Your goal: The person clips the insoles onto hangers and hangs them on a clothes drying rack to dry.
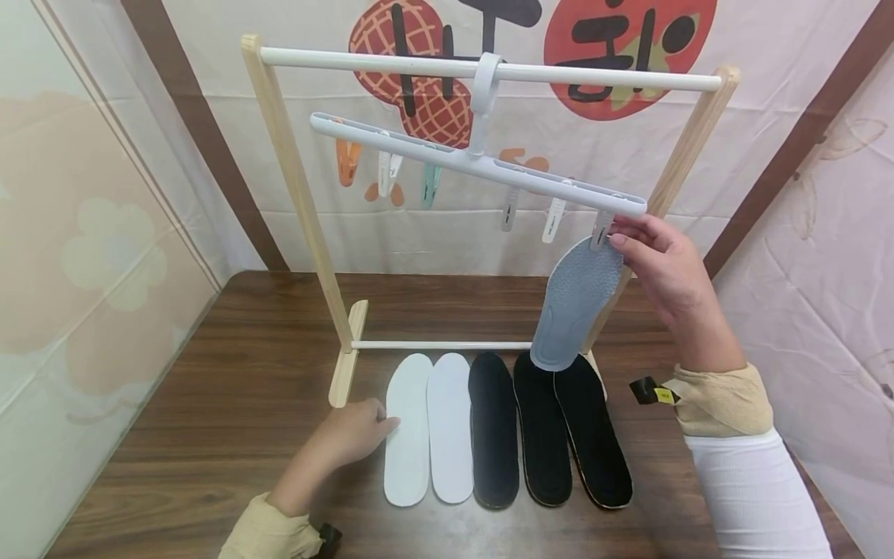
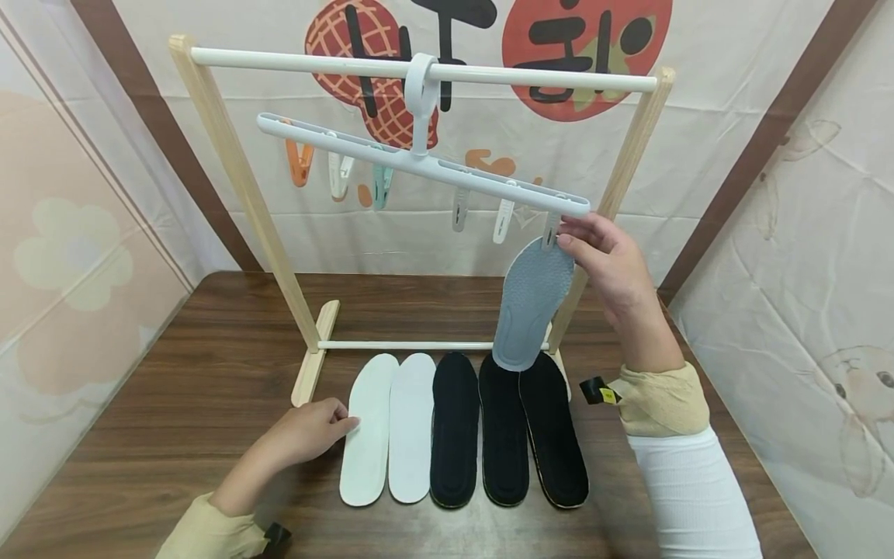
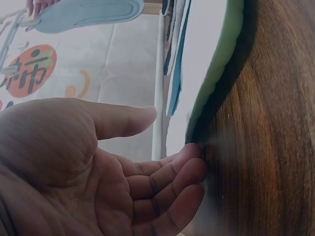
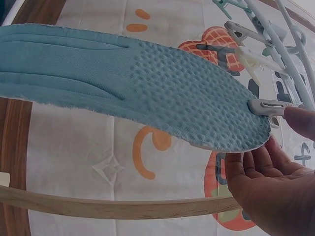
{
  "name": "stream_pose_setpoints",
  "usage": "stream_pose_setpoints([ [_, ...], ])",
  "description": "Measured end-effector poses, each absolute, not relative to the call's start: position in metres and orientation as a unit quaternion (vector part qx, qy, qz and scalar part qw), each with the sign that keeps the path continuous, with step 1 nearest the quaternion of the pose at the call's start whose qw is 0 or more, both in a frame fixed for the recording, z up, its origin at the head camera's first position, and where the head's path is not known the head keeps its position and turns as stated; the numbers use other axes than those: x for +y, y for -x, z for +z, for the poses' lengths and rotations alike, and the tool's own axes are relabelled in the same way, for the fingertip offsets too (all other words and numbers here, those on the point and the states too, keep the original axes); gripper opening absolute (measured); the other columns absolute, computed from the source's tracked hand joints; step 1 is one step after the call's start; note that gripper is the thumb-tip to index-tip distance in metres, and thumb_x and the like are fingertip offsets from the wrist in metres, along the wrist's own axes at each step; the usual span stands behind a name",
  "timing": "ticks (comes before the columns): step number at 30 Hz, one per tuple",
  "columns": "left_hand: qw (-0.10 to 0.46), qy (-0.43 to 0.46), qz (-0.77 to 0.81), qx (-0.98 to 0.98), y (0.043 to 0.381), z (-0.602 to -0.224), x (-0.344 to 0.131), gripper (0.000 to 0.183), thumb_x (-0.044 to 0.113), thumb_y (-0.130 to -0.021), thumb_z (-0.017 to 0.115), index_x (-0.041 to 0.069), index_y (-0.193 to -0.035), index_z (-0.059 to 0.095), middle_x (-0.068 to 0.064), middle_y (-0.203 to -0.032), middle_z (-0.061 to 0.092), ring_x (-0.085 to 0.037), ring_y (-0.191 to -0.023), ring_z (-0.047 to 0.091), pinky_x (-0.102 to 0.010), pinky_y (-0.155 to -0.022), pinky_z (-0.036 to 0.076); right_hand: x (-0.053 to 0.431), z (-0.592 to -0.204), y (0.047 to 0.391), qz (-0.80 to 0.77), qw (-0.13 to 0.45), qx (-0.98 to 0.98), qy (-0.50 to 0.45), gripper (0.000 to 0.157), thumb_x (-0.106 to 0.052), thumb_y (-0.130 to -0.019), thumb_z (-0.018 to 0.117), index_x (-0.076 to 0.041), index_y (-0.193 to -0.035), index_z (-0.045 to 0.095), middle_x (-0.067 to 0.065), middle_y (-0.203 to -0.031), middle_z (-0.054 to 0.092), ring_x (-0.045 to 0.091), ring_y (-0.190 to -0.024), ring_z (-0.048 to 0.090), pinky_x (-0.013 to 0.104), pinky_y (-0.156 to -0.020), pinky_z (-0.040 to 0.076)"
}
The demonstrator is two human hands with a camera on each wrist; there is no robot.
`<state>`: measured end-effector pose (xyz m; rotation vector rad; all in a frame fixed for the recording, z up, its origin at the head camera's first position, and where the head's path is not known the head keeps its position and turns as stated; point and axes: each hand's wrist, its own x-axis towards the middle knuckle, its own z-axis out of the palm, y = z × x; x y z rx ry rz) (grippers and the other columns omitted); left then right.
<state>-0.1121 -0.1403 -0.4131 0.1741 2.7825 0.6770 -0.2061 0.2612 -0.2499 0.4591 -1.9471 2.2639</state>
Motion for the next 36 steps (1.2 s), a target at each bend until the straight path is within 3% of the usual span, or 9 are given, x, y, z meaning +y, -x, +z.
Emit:
stream_pose_setpoints([
  [9, 0.132, -0.058, 0.248, 0.958, 0.113, -0.414, -0.141, 0.028, 0.029, -0.100, 0.061, 0.003, -0.101, 0.070, -0.004, -0.086, 0.068, -0.020, -0.075, 0.057, -0.043, -0.073, 0.049, 0.265, -0.254, 0.199, 0.756, 0.129, -0.620, -0.162, 0.020, 0.006, -0.094, 0.065, -0.002, -0.112, 0.069, 0.004, -0.103, 0.072, 0.013, -0.100, 0.068, 0.020, -0.087, 0.052],
  [20, 0.125, -0.028, 0.296, 0.946, 0.113, -0.410, -0.139, 0.029, 0.028, -0.097, 0.065, 0.001, -0.105, 0.068, -0.004, -0.089, 0.070, -0.018, -0.078, 0.059, -0.041, -0.073, 0.051, 0.261, -0.250, 0.186, 0.762, 0.225, -0.576, -0.193, 0.013, 0.011, -0.093, 0.062, 0.009, -0.104, 0.070, 0.013, -0.096, 0.073, 0.022, -0.088, 0.068, 0.026, -0.081, 0.054],
  [26, 0.115, -0.020, 0.318, 0.941, 0.113, -0.407, -0.138, 0.030, 0.028, -0.096, 0.067, 0.000, -0.107, 0.065, -0.006, -0.092, 0.072, -0.019, -0.082, 0.064, -0.042, -0.074, 0.052, 0.257, -0.246, 0.177, 0.742, 0.193, -0.598, -0.234, 0.017, 0.008, -0.096, 0.058, 0.013, -0.112, 0.065, 0.018, -0.102, 0.073, 0.024, -0.091, 0.071, 0.029, -0.084, 0.056],
  [36, 0.124, -0.001, 0.356, 0.926, 0.114, -0.412, -0.135, 0.039, 0.029, -0.093, 0.071, 0.000, -0.116, 0.059, -0.004, -0.090, 0.073, -0.017, -0.078, 0.066, -0.039, -0.072, 0.052, 0.250, -0.251, 0.177, 0.699, 0.120, -0.663, -0.240, 0.027, 0.004, -0.100, 0.056, 0.014, -0.125, 0.058, 0.012, -0.108, 0.074, 0.020, -0.096, 0.073, 0.027, -0.088, 0.056],
])
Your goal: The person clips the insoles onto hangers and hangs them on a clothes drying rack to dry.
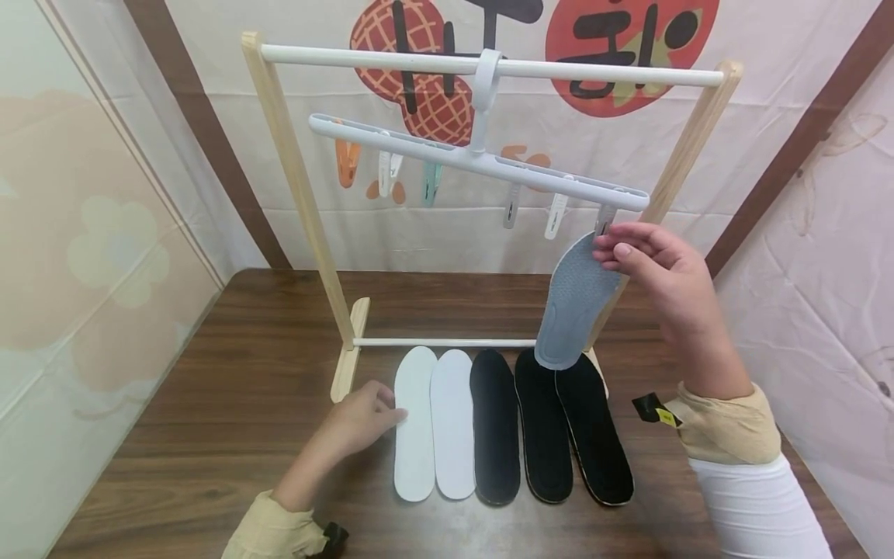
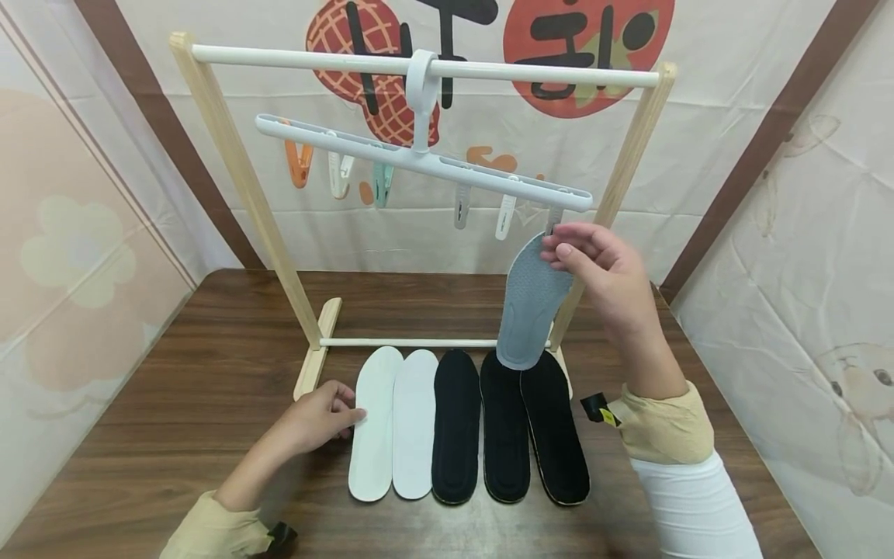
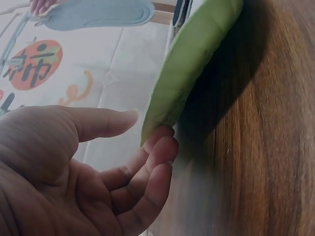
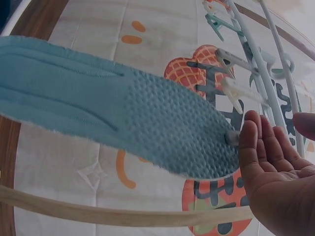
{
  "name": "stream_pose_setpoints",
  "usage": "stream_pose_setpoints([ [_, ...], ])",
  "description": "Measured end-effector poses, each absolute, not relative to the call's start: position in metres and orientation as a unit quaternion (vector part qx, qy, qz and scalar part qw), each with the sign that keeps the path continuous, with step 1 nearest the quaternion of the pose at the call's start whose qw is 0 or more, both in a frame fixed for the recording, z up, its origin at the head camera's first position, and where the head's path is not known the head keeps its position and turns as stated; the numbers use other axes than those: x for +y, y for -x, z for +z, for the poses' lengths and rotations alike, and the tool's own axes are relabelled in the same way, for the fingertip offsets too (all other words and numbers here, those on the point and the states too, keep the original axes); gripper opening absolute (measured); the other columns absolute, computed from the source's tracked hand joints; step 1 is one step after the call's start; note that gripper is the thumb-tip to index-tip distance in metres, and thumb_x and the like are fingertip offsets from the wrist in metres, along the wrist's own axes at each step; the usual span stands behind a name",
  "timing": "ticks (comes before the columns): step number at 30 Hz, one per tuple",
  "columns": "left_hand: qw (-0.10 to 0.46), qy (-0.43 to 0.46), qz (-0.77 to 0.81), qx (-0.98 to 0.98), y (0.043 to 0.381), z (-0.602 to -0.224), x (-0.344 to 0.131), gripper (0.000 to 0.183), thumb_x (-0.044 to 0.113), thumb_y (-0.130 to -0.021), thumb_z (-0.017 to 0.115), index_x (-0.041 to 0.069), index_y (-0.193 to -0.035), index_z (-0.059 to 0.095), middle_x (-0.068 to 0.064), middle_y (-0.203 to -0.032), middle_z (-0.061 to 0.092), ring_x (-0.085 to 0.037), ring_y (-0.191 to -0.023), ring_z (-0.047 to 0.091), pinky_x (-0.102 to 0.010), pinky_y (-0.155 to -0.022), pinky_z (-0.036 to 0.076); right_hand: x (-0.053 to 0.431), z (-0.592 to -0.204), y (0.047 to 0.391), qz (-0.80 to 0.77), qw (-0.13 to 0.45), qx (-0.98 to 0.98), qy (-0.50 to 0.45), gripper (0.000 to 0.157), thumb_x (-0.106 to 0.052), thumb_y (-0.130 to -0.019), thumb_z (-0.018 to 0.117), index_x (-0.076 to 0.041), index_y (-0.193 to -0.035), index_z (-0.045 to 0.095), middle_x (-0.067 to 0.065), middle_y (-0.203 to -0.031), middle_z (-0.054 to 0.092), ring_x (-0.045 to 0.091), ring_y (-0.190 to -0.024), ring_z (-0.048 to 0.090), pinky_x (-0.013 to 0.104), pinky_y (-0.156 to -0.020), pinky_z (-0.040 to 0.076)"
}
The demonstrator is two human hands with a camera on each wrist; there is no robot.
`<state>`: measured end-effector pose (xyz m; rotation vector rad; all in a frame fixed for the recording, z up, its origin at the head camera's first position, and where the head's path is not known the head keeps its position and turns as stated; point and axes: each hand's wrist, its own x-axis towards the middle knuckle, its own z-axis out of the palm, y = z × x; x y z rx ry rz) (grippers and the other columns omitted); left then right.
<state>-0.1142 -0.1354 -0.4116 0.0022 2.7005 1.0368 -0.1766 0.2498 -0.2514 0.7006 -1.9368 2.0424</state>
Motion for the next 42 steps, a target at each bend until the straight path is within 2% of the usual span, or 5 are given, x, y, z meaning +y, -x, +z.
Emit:
stream_pose_setpoints([
  [6, 0.133, -0.004, 0.356, 0.925, 0.117, -0.415, -0.133, 0.049, 0.030, -0.091, 0.073, -0.003, -0.123, 0.058, -0.004, -0.090, 0.071, -0.017, -0.081, 0.065, -0.038, -0.073, 0.052, 0.245, -0.250, 0.177, 0.686, 0.089, -0.685, -0.228, 0.034, -0.003, -0.100, 0.060, 0.007, -0.132, 0.056, 0.008, -0.114, 0.072, 0.016, -0.103, 0.071, 0.023, -0.092, 0.053],
  [17, 0.133, -0.017, 0.348, 0.928, 0.117, -0.409, -0.127, 0.047, 0.031, -0.089, 0.075, -0.001, -0.120, 0.059, -0.002, -0.089, 0.068, -0.016, -0.077, 0.061, -0.035, -0.069, 0.049, 0.236, -0.247, 0.180, 0.677, 0.073, -0.699, -0.218, 0.037, -0.006, -0.100, 0.061, -0.001, -0.137, 0.055, 0.004, -0.121, 0.071, 0.015, -0.108, 0.070, 0.022, -0.096, 0.051],
  [26, 0.122, -0.023, 0.353, 0.927, 0.116, -0.410, -0.128, 0.040, 0.027, -0.089, 0.074, 0.001, -0.115, 0.060, -0.001, -0.087, 0.067, -0.015, -0.076, 0.060, -0.034, -0.068, 0.049, 0.227, -0.242, 0.181, 0.665, 0.062, -0.714, -0.208, 0.045, -0.010, -0.101, 0.060, 0.004, -0.143, 0.048, -0.001, -0.122, 0.070, 0.013, -0.109, 0.069, 0.023, -0.095, 0.051],
  [37, 0.120, -0.030, 0.349, 0.929, 0.115, -0.410, -0.129, 0.041, 0.029, -0.088, 0.074, -0.001, -0.114, 0.062, -0.002, -0.086, 0.067, -0.014, -0.076, 0.059, -0.035, -0.070, 0.049, 0.220, -0.239, 0.186, 0.643, 0.073, -0.742, -0.174, 0.048, -0.012, -0.101, 0.062, 0.006, -0.143, 0.047, -0.002, -0.119, 0.068, 0.011, -0.107, 0.069, 0.021, -0.093, 0.052],
  [42, 0.117, -0.037, 0.351, 0.928, 0.116, -0.411, -0.129, 0.037, 0.027, -0.088, 0.073, 0.000, -0.111, 0.063, -0.001, -0.084, 0.066, -0.014, -0.074, 0.058, -0.034, -0.069, 0.048, 0.216, -0.236, 0.190, 0.609, 0.077, -0.773, -0.161, 0.050, -0.015, -0.101, 0.063, 0.004, -0.145, 0.047, 0.007, -0.125, 0.067, 0.007, -0.105, 0.069, 0.019, -0.092, 0.052],
])
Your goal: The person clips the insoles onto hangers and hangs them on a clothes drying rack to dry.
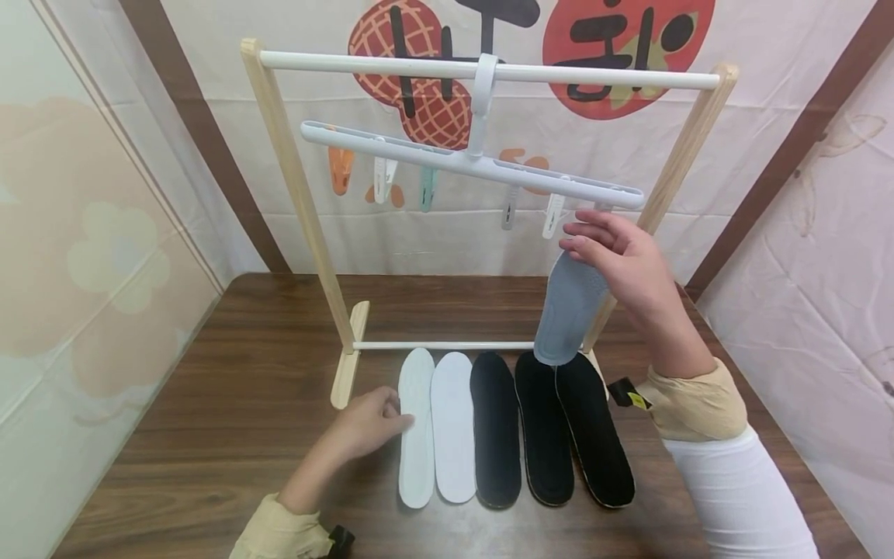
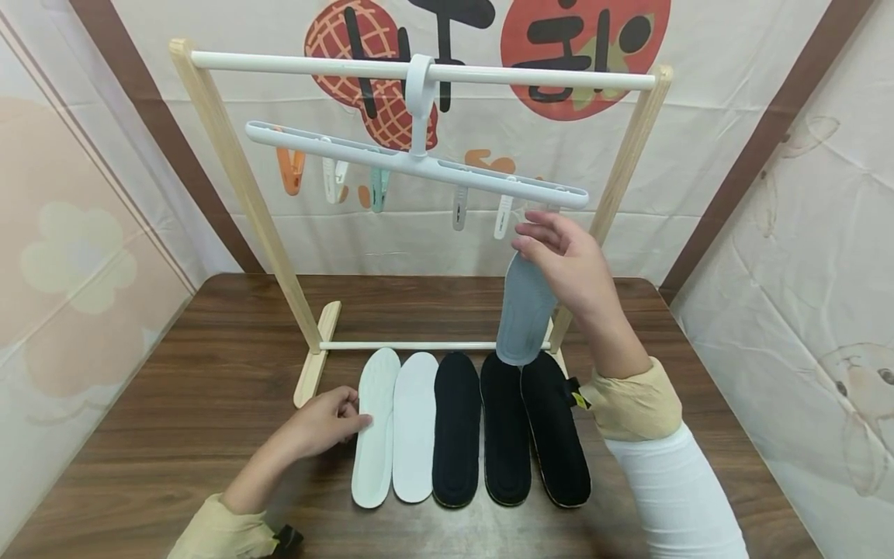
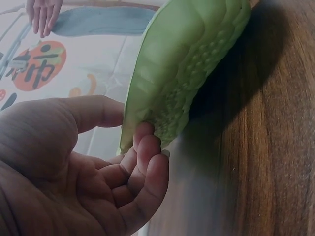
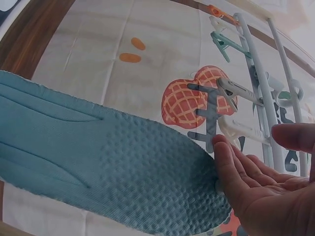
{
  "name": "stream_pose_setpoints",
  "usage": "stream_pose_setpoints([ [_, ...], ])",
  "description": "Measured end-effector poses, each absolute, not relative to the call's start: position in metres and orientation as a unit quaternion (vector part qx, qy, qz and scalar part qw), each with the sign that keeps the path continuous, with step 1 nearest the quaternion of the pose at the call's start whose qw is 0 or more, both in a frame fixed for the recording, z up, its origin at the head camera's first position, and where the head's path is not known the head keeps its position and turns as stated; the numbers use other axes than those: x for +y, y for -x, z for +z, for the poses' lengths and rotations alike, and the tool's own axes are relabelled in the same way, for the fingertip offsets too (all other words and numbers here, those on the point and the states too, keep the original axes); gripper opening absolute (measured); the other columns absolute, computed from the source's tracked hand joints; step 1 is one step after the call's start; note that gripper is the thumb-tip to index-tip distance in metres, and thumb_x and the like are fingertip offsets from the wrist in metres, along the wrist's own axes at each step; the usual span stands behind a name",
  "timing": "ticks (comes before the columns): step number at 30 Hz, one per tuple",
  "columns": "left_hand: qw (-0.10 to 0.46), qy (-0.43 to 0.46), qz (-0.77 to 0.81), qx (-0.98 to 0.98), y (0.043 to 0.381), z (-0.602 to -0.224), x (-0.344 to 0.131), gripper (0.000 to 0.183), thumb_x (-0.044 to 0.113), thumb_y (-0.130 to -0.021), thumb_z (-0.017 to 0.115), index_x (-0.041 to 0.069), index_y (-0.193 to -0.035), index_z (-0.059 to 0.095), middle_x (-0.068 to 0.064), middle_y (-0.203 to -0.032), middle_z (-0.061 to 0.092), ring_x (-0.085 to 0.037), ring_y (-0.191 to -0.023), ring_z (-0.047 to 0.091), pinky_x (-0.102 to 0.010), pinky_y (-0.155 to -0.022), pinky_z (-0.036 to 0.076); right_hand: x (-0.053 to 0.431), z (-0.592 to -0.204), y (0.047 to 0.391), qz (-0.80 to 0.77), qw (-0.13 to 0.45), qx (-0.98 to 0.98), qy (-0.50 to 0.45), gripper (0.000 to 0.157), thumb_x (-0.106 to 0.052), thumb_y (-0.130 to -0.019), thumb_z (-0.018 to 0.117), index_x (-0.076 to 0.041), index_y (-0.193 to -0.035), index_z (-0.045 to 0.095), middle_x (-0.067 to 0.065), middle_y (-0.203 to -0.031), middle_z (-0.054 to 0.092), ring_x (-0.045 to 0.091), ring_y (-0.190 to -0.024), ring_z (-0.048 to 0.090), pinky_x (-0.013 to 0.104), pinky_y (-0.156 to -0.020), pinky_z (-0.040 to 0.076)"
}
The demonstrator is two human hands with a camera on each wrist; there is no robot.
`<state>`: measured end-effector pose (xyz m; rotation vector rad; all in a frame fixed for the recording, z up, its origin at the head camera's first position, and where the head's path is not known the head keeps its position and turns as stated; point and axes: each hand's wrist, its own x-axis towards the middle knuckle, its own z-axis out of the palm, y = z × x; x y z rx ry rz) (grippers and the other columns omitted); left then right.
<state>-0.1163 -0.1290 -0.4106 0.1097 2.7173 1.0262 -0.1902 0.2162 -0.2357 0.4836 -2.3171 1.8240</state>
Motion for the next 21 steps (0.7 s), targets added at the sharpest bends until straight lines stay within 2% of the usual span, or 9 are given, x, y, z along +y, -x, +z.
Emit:
stream_pose_setpoints([
  [6, 0.112, -0.039, 0.356, 0.927, 0.117, -0.411, -0.131, 0.029, 0.023, -0.088, 0.072, 0.002, -0.105, 0.063, -0.001, -0.082, 0.064, -0.014, -0.073, 0.056, -0.033, -0.067, 0.047, 0.210, -0.230, 0.194, 0.571, 0.076, -0.805, -0.141, 0.051, -0.017, -0.103, 0.059, 0.002, -0.147, 0.045, 0.024, -0.139, 0.058, 0.005, -0.106, 0.067, 0.020, -0.094, 0.052],
  [13, 0.111, -0.033, 0.365, 0.924, 0.117, -0.410, -0.132, 0.030, 0.020, -0.089, 0.070, -0.002, -0.109, 0.063, -0.003, -0.083, 0.064, -0.016, -0.074, 0.057, -0.034, -0.067, 0.048, 0.205, -0.227, 0.198, 0.564, 0.077, -0.814, -0.118, 0.049, -0.016, -0.103, 0.057, 0.002, -0.147, 0.046, 0.023, -0.139, 0.059, 0.004, -0.103, 0.068, 0.024, -0.094, 0.053],
  [21, 0.107, -0.029, 0.365, 0.924, 0.115, -0.410, -0.133, 0.027, 0.020, -0.090, 0.070, 0.000, -0.107, 0.064, -0.003, -0.083, 0.064, -0.016, -0.075, 0.058, -0.035, -0.067, 0.048, 0.201, -0.225, 0.202, 0.563, 0.076, -0.814, -0.123, 0.049, -0.015, -0.103, 0.055, 0.005, -0.147, 0.045, 0.022, -0.139, 0.058, 0.007, -0.102, 0.067, 0.024, -0.094, 0.053],
])
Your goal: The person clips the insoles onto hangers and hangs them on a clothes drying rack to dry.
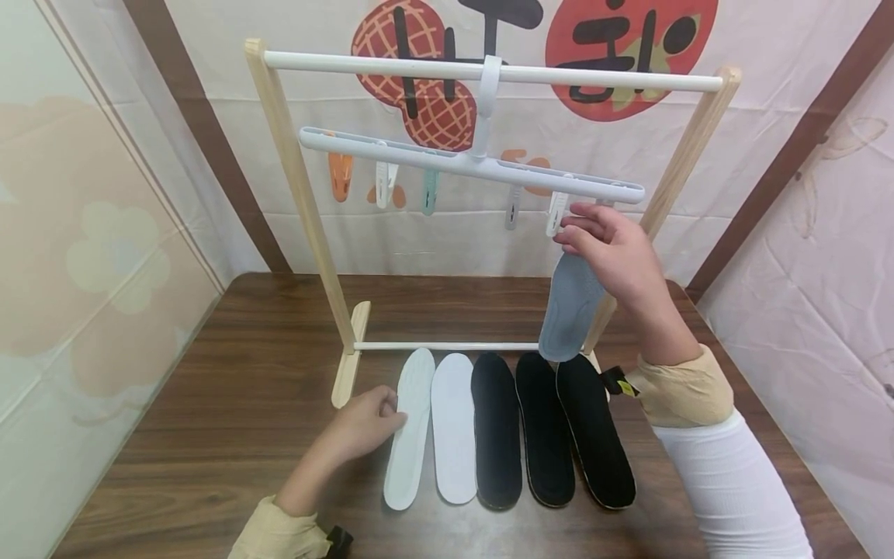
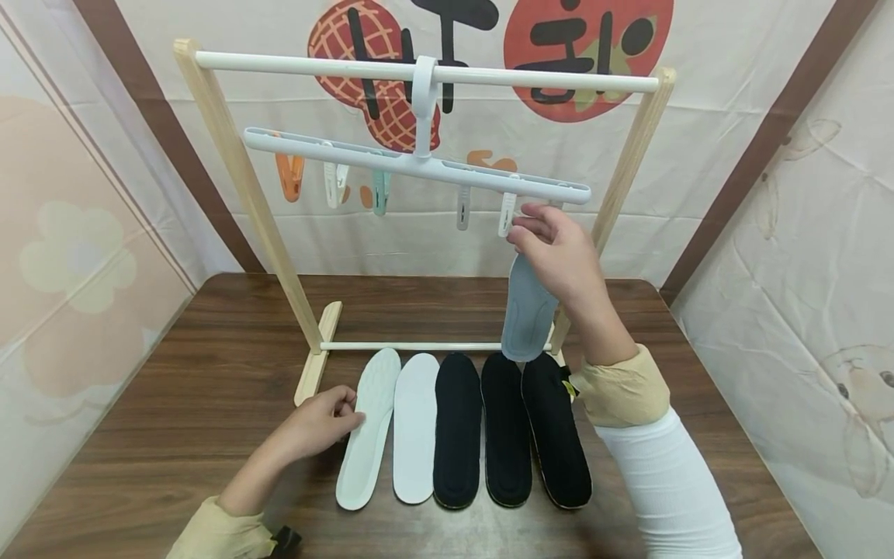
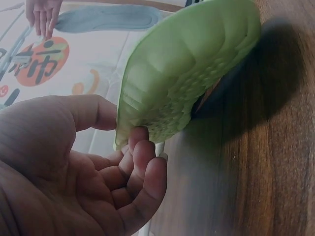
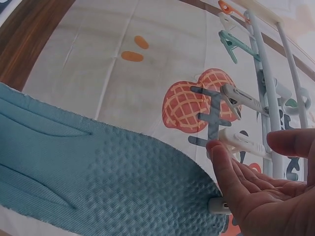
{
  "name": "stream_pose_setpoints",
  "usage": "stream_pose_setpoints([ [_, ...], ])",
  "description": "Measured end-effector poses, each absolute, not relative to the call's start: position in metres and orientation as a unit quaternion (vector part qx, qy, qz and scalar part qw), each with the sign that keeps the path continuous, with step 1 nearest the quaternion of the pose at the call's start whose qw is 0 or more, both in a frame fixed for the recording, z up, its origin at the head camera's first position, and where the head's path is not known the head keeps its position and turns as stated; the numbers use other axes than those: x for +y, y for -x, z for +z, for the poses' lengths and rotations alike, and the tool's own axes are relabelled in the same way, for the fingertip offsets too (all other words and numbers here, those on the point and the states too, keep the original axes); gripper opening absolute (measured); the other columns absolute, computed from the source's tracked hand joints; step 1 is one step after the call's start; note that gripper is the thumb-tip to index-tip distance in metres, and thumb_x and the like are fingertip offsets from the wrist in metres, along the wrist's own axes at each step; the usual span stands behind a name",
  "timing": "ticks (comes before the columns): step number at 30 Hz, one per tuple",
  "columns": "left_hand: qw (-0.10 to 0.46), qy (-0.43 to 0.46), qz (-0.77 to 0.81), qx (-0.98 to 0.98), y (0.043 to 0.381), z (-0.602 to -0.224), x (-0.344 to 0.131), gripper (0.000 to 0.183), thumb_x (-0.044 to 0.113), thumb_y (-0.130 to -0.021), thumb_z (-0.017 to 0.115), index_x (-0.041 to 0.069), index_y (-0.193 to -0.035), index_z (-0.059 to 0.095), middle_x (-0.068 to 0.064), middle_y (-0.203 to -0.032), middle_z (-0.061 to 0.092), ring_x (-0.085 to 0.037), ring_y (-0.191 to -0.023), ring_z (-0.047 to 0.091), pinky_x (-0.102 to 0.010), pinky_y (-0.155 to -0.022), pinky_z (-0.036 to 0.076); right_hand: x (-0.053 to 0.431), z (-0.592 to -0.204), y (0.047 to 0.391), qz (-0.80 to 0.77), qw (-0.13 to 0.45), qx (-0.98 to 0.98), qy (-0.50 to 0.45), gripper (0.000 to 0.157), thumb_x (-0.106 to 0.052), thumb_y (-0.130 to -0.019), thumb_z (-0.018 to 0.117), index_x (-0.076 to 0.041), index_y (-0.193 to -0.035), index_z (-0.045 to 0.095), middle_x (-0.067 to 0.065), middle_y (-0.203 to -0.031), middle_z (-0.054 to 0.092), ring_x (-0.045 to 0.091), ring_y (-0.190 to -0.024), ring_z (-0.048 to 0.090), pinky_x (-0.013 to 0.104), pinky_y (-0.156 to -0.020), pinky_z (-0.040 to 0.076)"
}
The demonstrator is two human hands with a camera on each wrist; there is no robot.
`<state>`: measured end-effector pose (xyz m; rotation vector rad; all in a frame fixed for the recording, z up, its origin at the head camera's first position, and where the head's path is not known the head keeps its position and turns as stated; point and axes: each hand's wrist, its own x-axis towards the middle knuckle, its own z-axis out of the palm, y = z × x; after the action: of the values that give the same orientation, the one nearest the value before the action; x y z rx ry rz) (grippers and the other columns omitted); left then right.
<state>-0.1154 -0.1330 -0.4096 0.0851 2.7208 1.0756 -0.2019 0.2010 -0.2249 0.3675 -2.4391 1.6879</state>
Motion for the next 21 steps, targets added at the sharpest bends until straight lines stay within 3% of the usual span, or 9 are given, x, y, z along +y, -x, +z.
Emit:
stream_pose_setpoints([
  [11, 0.110, -0.030, 0.363, 0.925, 0.115, -0.411, -0.134, 0.029, 0.020, -0.090, 0.070, -0.001, -0.110, 0.065, -0.004, -0.086, 0.065, -0.017, -0.077, 0.059, -0.036, -0.068, 0.049, 0.195, -0.221, 0.208, 0.532, 0.077, -0.839, -0.083, 0.051, -0.023, -0.102, 0.061, -0.002, -0.147, 0.048, 0.015, -0.140, 0.060, 0.019, -0.115, 0.065, 0.034, -0.101, 0.050],
  [21, 0.104, -0.028, 0.361, 0.926, 0.116, -0.413, -0.136, 0.024, 0.019, -0.090, 0.070, 0.002, -0.105, 0.066, -0.004, -0.087, 0.064, -0.018, -0.078, 0.059, -0.037, -0.070, 0.050, 0.191, -0.218, 0.217, 0.548, 0.066, -0.831, -0.075, 0.052, -0.023, -0.103, 0.057, 0.005, -0.146, 0.045, 0.021, -0.142, 0.057, 0.031, -0.122, 0.062, 0.036, -0.103, 0.049],
])
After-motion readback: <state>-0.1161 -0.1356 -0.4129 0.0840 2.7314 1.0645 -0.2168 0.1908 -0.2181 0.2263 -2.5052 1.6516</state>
